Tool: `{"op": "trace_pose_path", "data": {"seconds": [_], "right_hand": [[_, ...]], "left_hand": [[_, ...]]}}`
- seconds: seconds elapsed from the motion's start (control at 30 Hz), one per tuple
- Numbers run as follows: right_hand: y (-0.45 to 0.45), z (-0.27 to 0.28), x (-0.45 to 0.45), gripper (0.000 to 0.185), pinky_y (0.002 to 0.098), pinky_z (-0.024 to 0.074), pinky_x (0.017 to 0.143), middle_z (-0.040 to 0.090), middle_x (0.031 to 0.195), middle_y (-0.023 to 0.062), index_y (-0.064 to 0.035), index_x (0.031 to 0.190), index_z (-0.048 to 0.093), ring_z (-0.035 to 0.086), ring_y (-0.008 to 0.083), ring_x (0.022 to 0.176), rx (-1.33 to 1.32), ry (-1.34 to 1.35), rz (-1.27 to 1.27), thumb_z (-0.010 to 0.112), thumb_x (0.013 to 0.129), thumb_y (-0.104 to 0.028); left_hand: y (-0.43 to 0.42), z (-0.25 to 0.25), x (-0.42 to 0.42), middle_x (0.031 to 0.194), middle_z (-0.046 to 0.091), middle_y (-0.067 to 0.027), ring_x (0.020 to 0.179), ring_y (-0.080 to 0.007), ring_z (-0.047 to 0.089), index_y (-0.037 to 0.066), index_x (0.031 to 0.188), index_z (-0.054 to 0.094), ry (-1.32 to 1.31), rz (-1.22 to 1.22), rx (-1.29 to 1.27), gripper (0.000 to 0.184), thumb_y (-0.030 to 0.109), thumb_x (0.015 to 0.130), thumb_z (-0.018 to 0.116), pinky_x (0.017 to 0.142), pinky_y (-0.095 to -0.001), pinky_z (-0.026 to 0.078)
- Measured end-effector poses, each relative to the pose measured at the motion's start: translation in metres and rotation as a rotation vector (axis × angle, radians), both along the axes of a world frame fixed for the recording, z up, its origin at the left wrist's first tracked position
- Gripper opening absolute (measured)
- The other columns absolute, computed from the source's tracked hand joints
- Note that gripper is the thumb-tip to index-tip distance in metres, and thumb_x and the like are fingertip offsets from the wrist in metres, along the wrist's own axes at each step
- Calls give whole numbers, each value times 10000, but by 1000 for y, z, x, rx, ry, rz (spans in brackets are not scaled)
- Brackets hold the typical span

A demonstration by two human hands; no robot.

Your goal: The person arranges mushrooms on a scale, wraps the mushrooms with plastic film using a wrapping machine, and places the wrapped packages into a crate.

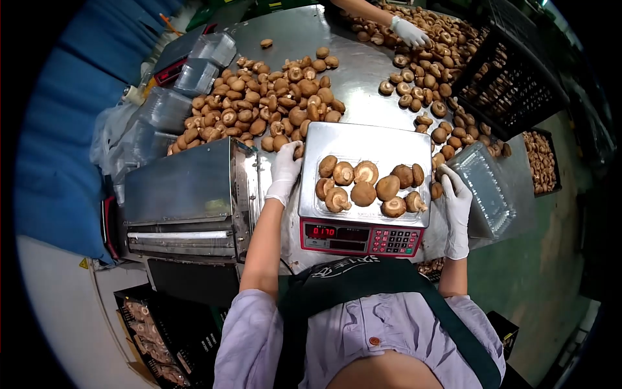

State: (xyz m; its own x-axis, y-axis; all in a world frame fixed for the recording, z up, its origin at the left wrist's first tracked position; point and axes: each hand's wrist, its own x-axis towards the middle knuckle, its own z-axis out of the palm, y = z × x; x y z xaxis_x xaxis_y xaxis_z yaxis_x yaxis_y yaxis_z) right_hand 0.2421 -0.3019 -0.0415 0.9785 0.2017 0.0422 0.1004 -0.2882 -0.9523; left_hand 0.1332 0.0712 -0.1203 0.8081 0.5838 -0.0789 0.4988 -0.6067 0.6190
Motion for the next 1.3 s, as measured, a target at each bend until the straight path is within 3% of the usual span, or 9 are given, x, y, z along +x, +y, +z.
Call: {"op": "trace_pose_path", "data": {"seconds": [0.2, 0.37, 0.5, 0.6, 0.73, 0.83, 0.93, 1.1, 1.3], "right_hand": [[1, -3, -1, 237, 248, 466, 839, 678, 1012, 80, 0, 1095, 648, 610, 119, 923, 15, -66, 11, 575, 898, -109], [10, 11, -5, 250, 235, 485, 745, 685, 924, 62, -12, 1112, 641, 607, 89, 819, -96, -37, 9, 582, 893, -117], [9, 2, -3, 290, 265, 494, 801, 687, 965, 120, -26, 1140, 629, 647, 141, 872, -151, -53, 22, 602, 873, -136], [17, -4, -6, 324, 290, 484, 859, 660, 1053, 147, -32, 1164, 613, 638, 189, 952, -176, -130, 24, 614, 863, -150], [32, -7, -19, 509, 377, 372, 1021, 496, 1301, 208, -47, 1274, 513, 476, 312, 1208, -297, -358, 150, 667, 810, -191], [41, -13, -25, 544, 395, 355, 1026, 477, 1317, 219, -49, 1272, 512, 465, 343, 1198, -309, -414, 220, 698, 778, -184], [41, -12, -25, 529, 393, 362, 1018, 493, 1304, 215, -49, 1262, 523, 475, 343, 1185, -253, -360, 217, 696, 778, -174], [42, -13, -24, 515, 391, 373, 1007, 513, 1284, 205, -49, 1251, 533, 480, 340, 1179, -266, -360, 223, 694, 776, -166], [43, -11, -27, 509, 385, 379, 1004, 533, 1255, 198, -49, 1248, 534, 496, 332, 1166, -251, -347, 236, 689, 779, -170]], "left_hand": [[9, -4, -16, 1162, 583, -241, 1081, -356, 562, 118, 1354, 431, -62, 266, -108, 545, 221, 842, 586, 935, -374, 436], [-2, 8, -30, 1201, 563, -194, 1095, -335, 547, 37, 1233, 548, -294, 270, 53, 422, 241, 864, 570, 960, -383, 416], [-38, 52, -37, 1137, 616, -104, 1061, -216, 578, 46, 1135, 616, -377, 112, -239, 286, 161, 875, 587, 941, -304, 439], [-62, 70, -37, 1205, 591, -106, 1119, -232, 557, 59, 1166, 608, -432, 50, -479, 308, 163, 876, 592, 965, -314, 426], [-86, 71, -33, 1252, 553, -154, 1250, -374, 423, 90, 1246, 540, -348, -317, 61, 493, 214, 789, 678, 1035, -443, 334], [-97, 74, -35, 1014, 591, -138, 1156, -382, 475, 73, 1093, 605, -449, -303, -17, 450, 276, 719, 749, 970, -442, 378], [-106, 68, -34, 986, 582, -132, 1128, -382, 481, 83, 1086, 627, -395, -264, 37, 424, 289, 733, 738, 954, -438, 389], [-106, 72, -38, 1057, 575, -147, 1151, -388, 459, 122, 1193, 607, -381, -335, 192, 415, 334, 837, 625, 991, -428, 358], [-99, 75, -44, 1268, 528, -171, 1305, -335, 364, 39, 1246, 554, -467, -278, -240, 458, 338, 899, 553, 1089, -398, 251]]}}
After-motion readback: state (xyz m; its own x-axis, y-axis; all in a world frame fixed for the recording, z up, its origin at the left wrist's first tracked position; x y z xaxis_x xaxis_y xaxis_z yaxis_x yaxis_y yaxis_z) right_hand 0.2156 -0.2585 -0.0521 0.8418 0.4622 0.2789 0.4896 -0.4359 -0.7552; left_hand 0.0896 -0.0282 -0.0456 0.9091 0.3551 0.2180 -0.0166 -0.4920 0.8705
